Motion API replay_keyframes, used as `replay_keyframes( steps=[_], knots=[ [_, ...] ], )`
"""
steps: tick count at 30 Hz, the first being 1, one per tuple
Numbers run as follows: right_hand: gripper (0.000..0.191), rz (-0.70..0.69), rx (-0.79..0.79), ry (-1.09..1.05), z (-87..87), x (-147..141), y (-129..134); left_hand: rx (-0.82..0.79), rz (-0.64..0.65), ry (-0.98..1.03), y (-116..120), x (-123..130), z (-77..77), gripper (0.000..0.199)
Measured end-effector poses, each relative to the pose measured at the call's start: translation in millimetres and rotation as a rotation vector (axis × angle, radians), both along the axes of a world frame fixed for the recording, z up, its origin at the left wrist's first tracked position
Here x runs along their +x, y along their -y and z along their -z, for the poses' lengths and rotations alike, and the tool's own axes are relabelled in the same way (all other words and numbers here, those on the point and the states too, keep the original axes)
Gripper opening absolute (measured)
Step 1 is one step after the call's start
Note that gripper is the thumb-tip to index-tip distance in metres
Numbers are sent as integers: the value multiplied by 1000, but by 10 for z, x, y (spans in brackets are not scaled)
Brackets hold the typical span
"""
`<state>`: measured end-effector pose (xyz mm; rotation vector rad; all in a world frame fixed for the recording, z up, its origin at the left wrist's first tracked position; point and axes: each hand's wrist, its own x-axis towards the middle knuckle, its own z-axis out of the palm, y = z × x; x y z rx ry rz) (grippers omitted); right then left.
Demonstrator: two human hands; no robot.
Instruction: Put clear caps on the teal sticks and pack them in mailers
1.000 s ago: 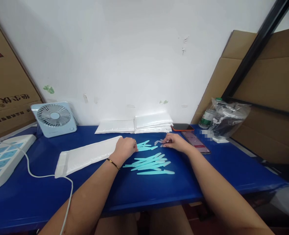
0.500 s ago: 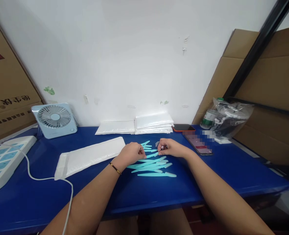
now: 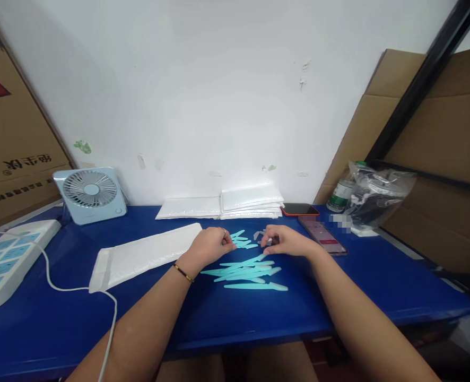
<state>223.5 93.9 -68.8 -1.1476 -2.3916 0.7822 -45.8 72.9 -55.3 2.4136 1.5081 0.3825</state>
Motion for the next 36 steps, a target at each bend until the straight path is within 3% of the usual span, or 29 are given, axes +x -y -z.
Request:
replay_keyframes(
  steps=[2,6,14,16,20,23,29,33,36],
  knots=[
    [28,-60,-29,39,-7,-53,31,-30,69,18,47,55,31,30],
    [25,-46,-43,52,25,-105,21,-29,133,-36,75,127,82,18],
    [25,221,67,-20,15,113,-43,66,-42,-118,-46,-60,2,12],
    [26,163,46,-13,-26,117,-1,55,-25,-81,-32,-68,1,20],
    [26,-94,-78,99,-77,17,92,-74,141,-4,50,-18,11,26],
    [24,-140,-98,153,-72,-61,116,-172,201,7,96,26,17,23],
    [18,-108,-34,173,-46,-68,88,-119,97,-50,51,32,15,11],
    [18,67,59,125,-33,45,29,-50,-27,-82,-28,-77,-16,7],
    [24,160,100,59,-63,87,36,-17,-80,-38,-44,-128,-44,16]
  ],
)
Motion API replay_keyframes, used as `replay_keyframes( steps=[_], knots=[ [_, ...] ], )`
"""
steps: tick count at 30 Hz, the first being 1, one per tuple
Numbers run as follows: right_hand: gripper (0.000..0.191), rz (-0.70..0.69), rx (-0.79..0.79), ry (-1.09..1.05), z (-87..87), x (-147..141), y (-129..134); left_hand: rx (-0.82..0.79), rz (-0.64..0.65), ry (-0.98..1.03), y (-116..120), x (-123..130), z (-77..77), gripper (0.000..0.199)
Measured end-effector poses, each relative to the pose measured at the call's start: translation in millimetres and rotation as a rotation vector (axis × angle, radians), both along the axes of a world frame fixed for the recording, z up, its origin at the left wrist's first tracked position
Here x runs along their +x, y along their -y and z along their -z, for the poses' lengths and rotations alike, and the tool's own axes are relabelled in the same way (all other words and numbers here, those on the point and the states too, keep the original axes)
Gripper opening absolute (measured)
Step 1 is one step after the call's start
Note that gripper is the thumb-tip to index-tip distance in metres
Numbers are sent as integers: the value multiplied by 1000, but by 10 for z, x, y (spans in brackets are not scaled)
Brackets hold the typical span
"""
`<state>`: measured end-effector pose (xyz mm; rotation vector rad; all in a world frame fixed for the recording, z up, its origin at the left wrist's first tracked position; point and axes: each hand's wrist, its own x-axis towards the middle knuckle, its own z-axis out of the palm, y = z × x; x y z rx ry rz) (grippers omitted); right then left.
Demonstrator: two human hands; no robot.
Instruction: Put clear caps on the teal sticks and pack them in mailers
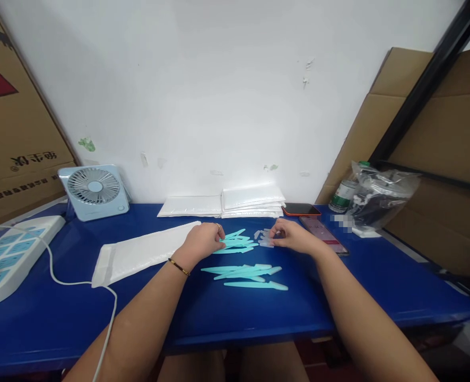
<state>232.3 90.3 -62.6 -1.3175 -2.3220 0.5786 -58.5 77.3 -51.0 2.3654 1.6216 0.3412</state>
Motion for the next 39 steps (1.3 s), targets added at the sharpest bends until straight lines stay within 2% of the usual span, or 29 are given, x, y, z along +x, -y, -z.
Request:
replay_keyframes(
  steps=[2,5,7,9,11,15,19,22,24,26,30,34,39],
  knots=[
    [29,-79,-53,-17,-36,-41,47,-28,35,37,32,13,-20,21],
    [30,-306,-200,30,-72,-176,133,-124,157,90,128,82,-47,27],
    [28,-377,-263,63,-69,-262,166,-183,241,110,192,136,-52,31],
    [26,-356,-264,49,-57,-307,169,-224,297,99,227,179,-39,30],
    [25,-311,-226,14,-45,-302,150,-201,294,64,220,201,-10,21],
    [24,-169,-110,-11,-18,-177,68,-18,175,-27,104,149,30,11],
    [23,24,12,-26,18,-75,4,46,67,-36,32,48,-1,15],
    [21,-27,-3,-52,12,-131,39,-29,138,-14,91,50,-29,24],
    [21,-108,-49,-48,-8,-221,93,-125,186,-36,152,97,-27,21],
    [22,-190,-83,-18,-28,-317,145,-171,179,-64,196,157,-9,16],
    [22,-290,-101,39,-30,-426,175,-103,140,-60,193,240,30,16],
    [20,-193,-41,5,14,-322,91,58,102,-67,112,217,20,15],
    [23,14,20,2,5,-69,7,72,11,-40,60,152,-4,19]
  ],
)
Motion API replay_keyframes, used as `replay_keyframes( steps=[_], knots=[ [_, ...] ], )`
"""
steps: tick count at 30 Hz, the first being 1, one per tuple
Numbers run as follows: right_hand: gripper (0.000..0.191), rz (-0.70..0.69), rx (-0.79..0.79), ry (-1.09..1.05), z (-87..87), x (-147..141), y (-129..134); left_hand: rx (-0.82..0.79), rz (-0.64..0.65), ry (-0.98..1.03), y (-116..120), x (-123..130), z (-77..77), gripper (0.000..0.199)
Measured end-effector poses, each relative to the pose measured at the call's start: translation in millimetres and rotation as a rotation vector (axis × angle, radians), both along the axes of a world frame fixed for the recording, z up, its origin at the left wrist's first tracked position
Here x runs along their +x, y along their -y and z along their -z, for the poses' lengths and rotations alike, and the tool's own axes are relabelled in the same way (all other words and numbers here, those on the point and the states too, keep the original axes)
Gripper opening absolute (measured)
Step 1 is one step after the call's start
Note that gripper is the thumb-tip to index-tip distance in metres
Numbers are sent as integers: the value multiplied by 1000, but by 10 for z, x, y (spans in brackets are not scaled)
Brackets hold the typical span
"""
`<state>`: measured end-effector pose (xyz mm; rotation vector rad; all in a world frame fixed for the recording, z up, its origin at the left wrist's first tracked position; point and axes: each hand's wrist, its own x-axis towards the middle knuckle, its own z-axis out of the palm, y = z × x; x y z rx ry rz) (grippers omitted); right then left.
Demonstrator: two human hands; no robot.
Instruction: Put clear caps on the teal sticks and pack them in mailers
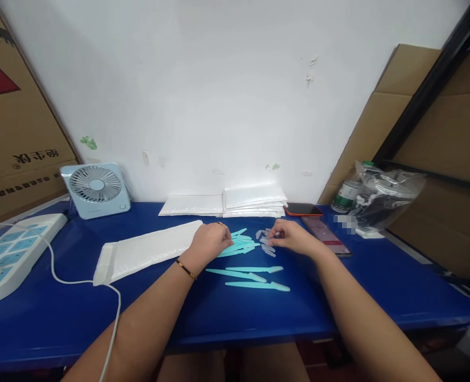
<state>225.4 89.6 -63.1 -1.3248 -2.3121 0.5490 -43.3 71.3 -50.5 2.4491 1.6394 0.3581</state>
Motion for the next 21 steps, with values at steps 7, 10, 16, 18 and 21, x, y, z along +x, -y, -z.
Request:
replay_keyframes(
  steps=[7,10,16,18,21],
  knots=[
    [27,-269,-221,85,-107,-13,148,-146,244,39,169,120,25,28],
    [22,-297,-244,160,-78,-71,176,-220,251,2,211,183,40,18],
    [20,-238,-156,96,-92,-83,153,-134,166,-41,169,145,0,12],
    [19,-162,-89,77,-91,-47,112,-48,117,-60,120,70,-32,12],
    [18,-8,12,24,-48,17,26,11,20,-72,48,-49,-71,11]
  ],
)
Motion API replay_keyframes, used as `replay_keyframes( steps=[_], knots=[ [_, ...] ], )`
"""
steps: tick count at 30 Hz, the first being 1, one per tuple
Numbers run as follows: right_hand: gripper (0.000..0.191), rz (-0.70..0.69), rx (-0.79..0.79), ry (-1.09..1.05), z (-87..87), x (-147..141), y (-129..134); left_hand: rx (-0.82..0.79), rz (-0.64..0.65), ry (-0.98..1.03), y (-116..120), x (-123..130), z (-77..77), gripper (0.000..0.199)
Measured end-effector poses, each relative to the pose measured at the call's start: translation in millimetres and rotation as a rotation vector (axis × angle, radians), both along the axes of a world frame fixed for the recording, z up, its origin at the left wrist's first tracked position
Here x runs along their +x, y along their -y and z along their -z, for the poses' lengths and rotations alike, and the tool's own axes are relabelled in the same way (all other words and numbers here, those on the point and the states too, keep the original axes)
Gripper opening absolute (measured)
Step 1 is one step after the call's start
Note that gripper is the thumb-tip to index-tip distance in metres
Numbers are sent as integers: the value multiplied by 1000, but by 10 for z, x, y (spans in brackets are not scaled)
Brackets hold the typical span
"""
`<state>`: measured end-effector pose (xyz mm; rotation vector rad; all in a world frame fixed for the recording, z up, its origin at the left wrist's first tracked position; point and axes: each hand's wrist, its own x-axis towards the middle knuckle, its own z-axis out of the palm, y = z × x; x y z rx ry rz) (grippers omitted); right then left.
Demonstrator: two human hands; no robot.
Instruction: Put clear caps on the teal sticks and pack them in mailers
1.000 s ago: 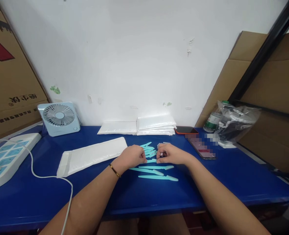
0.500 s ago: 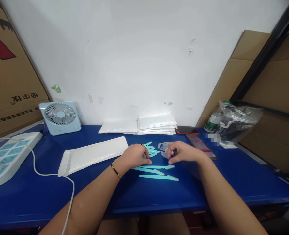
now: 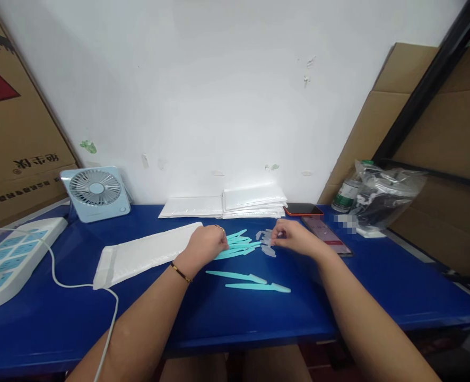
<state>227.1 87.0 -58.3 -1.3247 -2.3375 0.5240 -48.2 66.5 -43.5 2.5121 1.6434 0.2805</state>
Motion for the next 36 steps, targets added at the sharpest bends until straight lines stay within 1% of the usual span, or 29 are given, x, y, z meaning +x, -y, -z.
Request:
replay_keyframes(
  steps=[2,3,5,6,8,10,13,15,17,19,23,25,26,28,29,30,31,32,34,36],
  knots=[
    [20,81,43,-29,34,24,-43,-9,-20,33,-17,-48,-8,15],
    [21,100,56,-35,44,26,-52,-29,-3,53,-12,-58,-7,20],
    [24,96,59,-47,47,13,-42,-127,83,80,23,-47,2,30],
    [24,79,48,-59,40,-2,-24,-197,136,83,48,-30,9,31],
    [25,18,0,-78,11,-44,27,-316,205,76,96,19,24,25],
    [26,-75,-71,-76,-21,-104,85,-346,192,63,127,73,42,19],
    [28,-248,-175,-26,-42,-213,147,-259,131,59,135,131,69,17],
    [26,-305,-199,5,-30,-264,155,-197,124,63,119,141,85,16],
    [24,-291,-183,4,-5,-266,132,-145,128,62,91,125,94,17],
    [24,-226,-151,-12,21,-209,86,-87,102,45,50,90,94,16],
    [26,-3,-42,-34,50,-37,-15,-42,-4,35,-7,33,75,19],
    [27,69,8,-50,51,9,-41,-47,11,85,26,49,63,25],
    [26,80,26,-58,47,17,-45,-59,53,110,63,72,59,29],
    [24,64,42,-65,33,13,-34,-120,185,134,165,143,57,37],
    [24,49,39,-68,22,7,-22,-165,251,129,219,185,61,37],
    [24,33,28,-72,10,0,-8,-213,301,114,268,226,68,34],
    [24,13,6,-79,-5,-5,9,-253,320,94,306,261,76,28],
    [24,-10,-24,-91,-21,-10,27,-271,318,79,330,288,85,21],
    [27,-58,-104,-145,-57,-18,65,-260,270,81,330,301,99,13],
    [32,-93,-187,-230,-96,-31,104,-224,219,149,276,262,101,14]
  ],
)
